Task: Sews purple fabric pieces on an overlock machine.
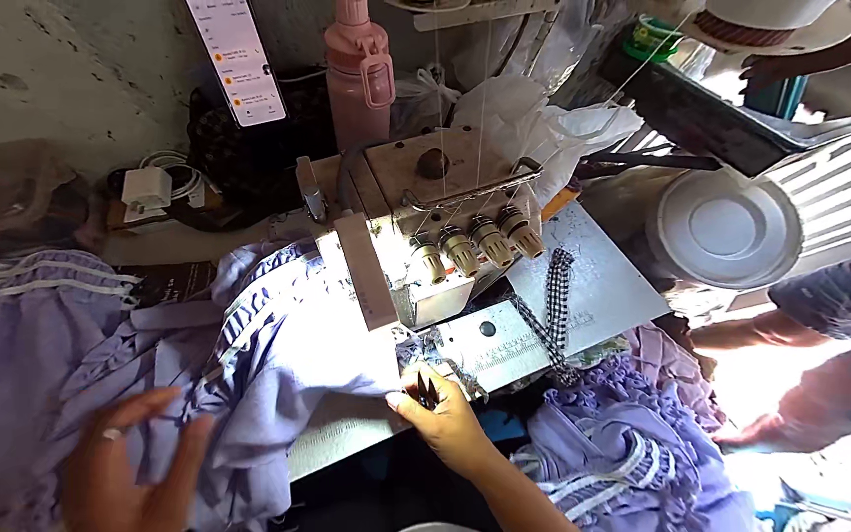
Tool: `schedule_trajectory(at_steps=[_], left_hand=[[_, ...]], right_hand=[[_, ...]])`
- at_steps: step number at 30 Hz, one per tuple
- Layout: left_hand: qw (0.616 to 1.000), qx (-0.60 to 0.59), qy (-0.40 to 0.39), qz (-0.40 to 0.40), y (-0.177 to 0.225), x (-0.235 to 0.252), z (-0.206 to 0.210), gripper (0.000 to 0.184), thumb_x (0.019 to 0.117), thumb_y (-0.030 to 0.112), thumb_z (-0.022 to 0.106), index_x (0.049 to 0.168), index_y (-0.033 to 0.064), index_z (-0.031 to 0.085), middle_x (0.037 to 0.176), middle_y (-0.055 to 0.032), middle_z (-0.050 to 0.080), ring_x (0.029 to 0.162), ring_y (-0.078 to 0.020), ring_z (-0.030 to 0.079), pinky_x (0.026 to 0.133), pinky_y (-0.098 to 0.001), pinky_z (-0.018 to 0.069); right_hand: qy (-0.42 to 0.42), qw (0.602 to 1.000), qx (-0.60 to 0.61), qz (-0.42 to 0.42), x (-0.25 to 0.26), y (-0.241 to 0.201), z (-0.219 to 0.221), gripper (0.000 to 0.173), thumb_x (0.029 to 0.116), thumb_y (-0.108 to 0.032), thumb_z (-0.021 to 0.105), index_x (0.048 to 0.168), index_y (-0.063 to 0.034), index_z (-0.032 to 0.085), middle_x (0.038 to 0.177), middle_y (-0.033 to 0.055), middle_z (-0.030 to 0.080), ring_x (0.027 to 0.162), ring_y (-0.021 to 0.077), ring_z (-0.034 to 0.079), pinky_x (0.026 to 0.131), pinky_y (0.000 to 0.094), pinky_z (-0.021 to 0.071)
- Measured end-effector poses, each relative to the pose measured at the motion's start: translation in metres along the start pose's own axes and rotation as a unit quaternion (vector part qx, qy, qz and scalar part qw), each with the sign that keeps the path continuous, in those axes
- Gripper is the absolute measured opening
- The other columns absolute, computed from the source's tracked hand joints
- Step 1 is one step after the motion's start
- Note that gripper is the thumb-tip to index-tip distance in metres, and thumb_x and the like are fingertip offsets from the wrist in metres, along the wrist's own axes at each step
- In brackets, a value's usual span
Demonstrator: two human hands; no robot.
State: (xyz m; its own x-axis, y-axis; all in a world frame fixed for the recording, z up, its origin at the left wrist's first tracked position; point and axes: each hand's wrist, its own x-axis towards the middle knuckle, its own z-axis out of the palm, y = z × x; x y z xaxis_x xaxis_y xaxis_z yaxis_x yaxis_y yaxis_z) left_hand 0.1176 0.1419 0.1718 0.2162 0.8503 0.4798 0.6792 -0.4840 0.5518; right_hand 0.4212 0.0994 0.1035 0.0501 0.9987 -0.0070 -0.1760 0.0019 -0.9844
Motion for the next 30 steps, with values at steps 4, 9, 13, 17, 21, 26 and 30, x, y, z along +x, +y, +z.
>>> schedule_trajectory(at_steps=[4,9,13,17,21,26,30], left_hand=[[0.903,-0.322,-0.273,-0.079,0.055,-0.031,0.052,0.024,0.1042,0.034,0.057,0.112,0.0149,0.07,0.102,0.0093,0.071,0.092,0.0074,0.064,0.083,-0.0155,0.0537],[0.739,-0.483,-0.405,-0.237,0.055,-0.07,0.123,0.031,0.1024,0.033,0.06,0.116,0.006,0.067,0.107,0.004,0.073,0.096,-0.0021,0.068,0.086,-0.0235,0.0559],[0.569,-0.663,-0.285,-0.394,0.07,-0.068,0.142,0.048,0.087,0.044,0.078,0.123,0.0139,0.067,0.113,-0.0014,0.075,0.102,-0.0147,0.072,0.09,-0.0338,0.0599],[0.443,-0.759,-0.212,-0.427,0.079,-0.062,0.145,0.05,0.0819,0.036,0.084,0.123,0.0107,0.071,0.118,-0.0104,0.074,0.11,-0.022,0.071,0.097,-0.0393,0.0568],[0.481,-0.726,-0.107,-0.48,0.095,-0.054,0.136,0.042,0.0764,0.026,0.089,0.11,0.0071,0.072,0.104,-0.0132,0.076,0.098,-0.0229,0.075,0.093,-0.0393,0.0605],[0.902,-0.388,0.02,-0.189,0.104,-0.053,0.138,0.021,0.0913,0.022,0.075,0.109,0.0124,0.069,0.098,0.0117,0.076,0.094,0.0029,0.071,0.088,-0.0194,0.0597],[0.993,-0.11,0.031,0.017,0.085,-0.02,0.131,0.024,0.099,0.029,0.064,0.093,0.0068,0.072,0.085,-0.0015,0.074,0.087,0.0032,0.068,0.085,-0.0147,0.054]], right_hand=[[-0.016,0.996,0.05,0.076,-0.018,-0.003,-0.001,0.009,0.093,-0.007,0.071,0.098,-0.0069,0.063,0.079,-0.007,0.066,0.052,-0.0022,0.058,0.048,0.0153,0.0519],[-0.006,0.995,0.031,0.094,-0.04,-0.004,-0.012,0.027,0.0867,-0.005,0.076,0.113,-0.0025,0.068,0.078,-0.0088,0.069,0.054,-0.0043,0.057,0.05,0.0142,0.0504],[0.007,0.998,-0.006,0.06,-0.054,0.0,-0.017,0.015,0.0868,-0.012,0.079,0.099,-0.0048,0.074,0.079,-0.008,0.069,0.057,-0.0072,0.055,0.051,0.0109,0.0479],[0.025,0.999,-0.021,0.023,-0.054,0.003,-0.018,0.011,0.0847,-0.014,0.081,0.087,-0.0058,0.075,0.084,-0.0045,0.07,0.066,-0.0061,0.058,0.058,0.0106,0.0484],[0.042,0.998,-0.039,0.013,-0.057,0.001,-0.015,0.018,0.0833,-0.015,0.082,0.096,-0.0041,0.075,0.079,-0.0079,0.07,0.061,-0.0092,0.054,0.054,0.0091,0.0452],[0.043,0.995,-0.058,-0.075,-0.06,-0.003,-0.011,0.031,0.0919,-0.014,0.075,0.118,-0.0099,0.06,0.084,-0.0085,0.071,0.063,-0.0095,0.059,0.053,0.0078,0.0476],[0.064,0.987,-0.075,-0.126,-0.035,-0.009,-0.006,0.023,0.0913,-0.011,0.074,0.107,-0.0104,0.057,0.081,-0.0095,0.065,0.061,-0.0089,0.056,0.054,0.0077,0.0473]])
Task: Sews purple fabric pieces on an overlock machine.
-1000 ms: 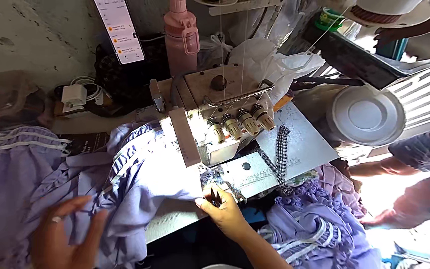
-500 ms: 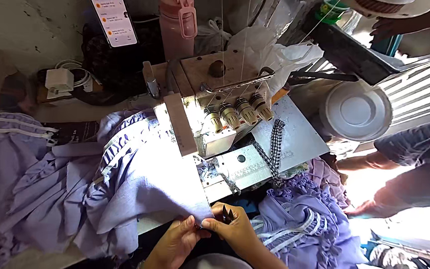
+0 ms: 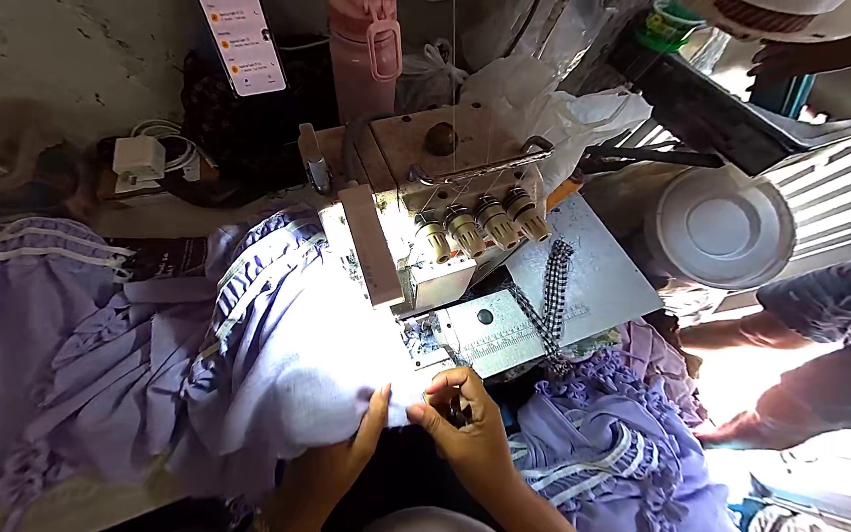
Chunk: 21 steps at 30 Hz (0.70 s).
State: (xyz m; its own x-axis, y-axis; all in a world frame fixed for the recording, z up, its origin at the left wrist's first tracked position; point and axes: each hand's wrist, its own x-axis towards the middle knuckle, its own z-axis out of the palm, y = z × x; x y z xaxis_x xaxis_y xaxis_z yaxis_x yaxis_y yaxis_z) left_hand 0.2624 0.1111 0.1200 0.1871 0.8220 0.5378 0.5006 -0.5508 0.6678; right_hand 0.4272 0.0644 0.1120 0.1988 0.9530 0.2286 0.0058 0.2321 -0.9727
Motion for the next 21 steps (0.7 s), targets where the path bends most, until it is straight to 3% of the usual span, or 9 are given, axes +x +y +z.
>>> schedule_trajectory(at_steps=[3,7,10,11,13,16,18,20,21], left_hand=[[0.991,0.135,-0.007,0.008,0.001,0.021,-0.005,0.032,0.0969,0.032,0.06,0.084,0.0064,0.073,0.081,-0.0089,0.074,0.083,-0.0097,0.071,0.08,-0.0252,0.0558],[0.964,0.264,-0.017,-0.009,0.004,0.043,-0.01,0.043,0.0933,0.038,0.057,0.074,0.0025,0.071,0.076,-0.0192,0.072,0.079,-0.0342,0.075,0.067,-0.0538,0.0567],[0.951,0.26,-0.152,-0.073,0.011,0.066,-0.023,0.043,0.1002,0.026,0.054,0.077,-0.0059,0.07,0.076,-0.0249,0.071,0.078,-0.0431,0.073,0.065,-0.0614,0.0552],[0.94,0.253,-0.204,-0.1,0.01,0.075,-0.026,0.043,0.1029,0.024,0.051,0.08,-0.0077,0.07,0.079,-0.0265,0.071,0.08,-0.0448,0.073,0.067,-0.0625,0.0545],[0.913,0.24,-0.291,-0.154,0.005,0.096,-0.033,0.041,0.1065,0.023,0.047,0.1,-0.0101,0.072,0.099,-0.0308,0.071,0.099,-0.048,0.071,0.083,-0.0659,0.0523],[0.846,0.264,-0.382,-0.261,-0.004,0.123,-0.039,0.041,0.1067,0.024,0.05,0.12,-0.0112,0.066,0.122,-0.0343,0.065,0.122,-0.0491,0.06,0.103,-0.0656,0.042],[0.848,0.272,-0.368,-0.269,-0.016,0.131,-0.039,0.035,0.1023,0.016,0.056,0.12,-0.0124,0.065,0.121,-0.0352,0.065,0.12,-0.05,0.061,0.101,-0.0667,0.0423],[0.903,0.265,-0.277,-0.195,-0.028,0.131,-0.037,0.029,0.1012,0.016,0.059,0.114,-0.0073,0.069,0.112,-0.0304,0.069,0.111,-0.0458,0.065,0.097,-0.0636,0.0469],[0.937,0.255,-0.201,-0.129,-0.037,0.129,-0.035,0.028,0.1,0.02,0.06,0.105,-0.0041,0.072,0.1,-0.0259,0.071,0.099,-0.0418,0.07,0.088,-0.0609,0.0522]], right_hand=[[0.019,1.0,-0.005,-0.019,0.022,0.0,0.008,0.021,0.0893,-0.008,0.075,0.101,-0.009,0.057,0.082,-0.0079,0.063,0.059,-0.0083,0.053,0.051,0.008,0.0457],[0.033,0.999,-0.011,-0.034,0.053,-0.002,0.016,0.019,0.0862,-0.004,0.073,0.095,-0.0074,0.056,0.077,-0.0079,0.06,0.056,-0.0077,0.049,0.05,0.0081,0.0419],[0.043,0.998,-0.027,-0.044,0.072,-0.004,0.023,0.02,0.0821,0.0,0.07,0.095,-0.0058,0.055,0.076,-0.0062,0.063,0.06,-0.0049,0.056,0.055,0.0109,0.0473],[0.052,0.997,-0.031,-0.048,0.075,-0.004,0.025,0.02,0.0816,0.001,0.07,0.095,-0.0053,0.056,0.074,-0.0054,0.064,0.06,-0.0033,0.06,0.055,0.0123,0.051],[0.07,0.994,-0.048,-0.064,0.074,-0.001,0.028,0.018,0.0835,-0.003,0.072,0.093,-0.0052,0.057,0.074,-0.0048,0.064,0.059,-0.0026,0.061,0.055,0.0125,0.0524],[0.085,0.987,-0.091,-0.098,0.059,0.023,0.027,0.015,0.09,-0.012,0.071,0.093,-0.0056,0.059,0.078,-0.0051,0.063,0.062,-0.0053,0.055,0.058,0.0097,0.0477],[0.086,0.98,-0.141,-0.108,0.042,0.049,0.02,0.017,0.0912,-0.018,0.072,0.095,-0.004,0.063,0.081,-0.0025,0.066,0.067,-0.0041,0.059,0.062,0.0109,0.0505],[0.087,0.968,-0.205,-0.119,0.027,0.068,0.012,0.021,0.0894,-0.021,0.075,0.095,-0.0024,0.067,0.081,0.0016,0.07,0.071,0.0004,0.065,0.067,0.0154,0.0544],[0.08,0.963,-0.229,-0.119,0.022,0.07,0.009,0.022,0.0888,-0.024,0.075,0.096,-0.0043,0.067,0.08,0.0008,0.071,0.071,0.0005,0.065,0.067,0.0156,0.0548]])
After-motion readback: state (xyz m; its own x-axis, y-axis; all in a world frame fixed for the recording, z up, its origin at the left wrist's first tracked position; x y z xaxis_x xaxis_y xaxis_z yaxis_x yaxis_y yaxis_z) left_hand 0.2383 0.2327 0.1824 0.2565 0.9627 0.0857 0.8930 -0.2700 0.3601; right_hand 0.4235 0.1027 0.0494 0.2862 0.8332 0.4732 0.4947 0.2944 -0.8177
